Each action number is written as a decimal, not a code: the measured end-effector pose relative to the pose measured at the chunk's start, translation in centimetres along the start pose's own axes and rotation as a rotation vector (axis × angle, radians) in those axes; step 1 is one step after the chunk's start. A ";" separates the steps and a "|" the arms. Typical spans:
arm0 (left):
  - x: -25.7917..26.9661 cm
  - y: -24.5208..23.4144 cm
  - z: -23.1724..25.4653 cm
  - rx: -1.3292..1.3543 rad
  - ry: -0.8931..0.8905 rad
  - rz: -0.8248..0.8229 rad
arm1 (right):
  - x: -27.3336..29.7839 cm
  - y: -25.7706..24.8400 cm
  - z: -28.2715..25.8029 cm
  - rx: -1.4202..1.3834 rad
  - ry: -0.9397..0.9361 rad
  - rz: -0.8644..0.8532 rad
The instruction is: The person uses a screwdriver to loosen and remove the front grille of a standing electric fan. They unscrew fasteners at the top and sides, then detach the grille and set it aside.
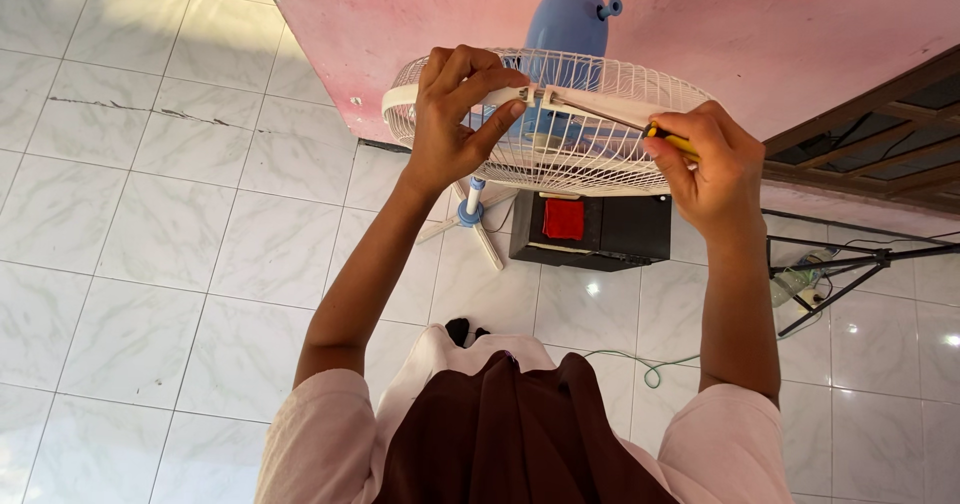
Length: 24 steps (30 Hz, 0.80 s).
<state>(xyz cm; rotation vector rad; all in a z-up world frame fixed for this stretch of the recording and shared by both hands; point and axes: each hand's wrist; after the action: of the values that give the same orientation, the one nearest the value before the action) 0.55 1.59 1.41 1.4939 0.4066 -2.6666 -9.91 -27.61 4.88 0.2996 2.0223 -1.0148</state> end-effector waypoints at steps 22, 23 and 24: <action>0.8 -0.9 0.4 0.013 -0.056 0.018 | -0.1 0.6 -1.1 0.104 0.013 0.034; 0.8 -1.0 0.5 0.019 -0.062 0.017 | -0.1 0.6 -1.2 0.115 -0.043 0.033; 0.8 -1.1 0.4 0.026 -0.066 0.015 | -0.2 0.7 -1.1 0.109 -0.077 0.040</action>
<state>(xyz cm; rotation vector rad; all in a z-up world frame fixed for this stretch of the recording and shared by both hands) -0.44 2.61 1.18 1.4044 0.3563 -2.7110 -10.02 -26.32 5.04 0.3520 1.8883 -1.0967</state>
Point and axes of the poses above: each hand's wrist, its own x-axis away from the middle knuckle, its own y-axis out of the palm, z = x × y, and after that the axes turned 9 degrees about z, right-handed
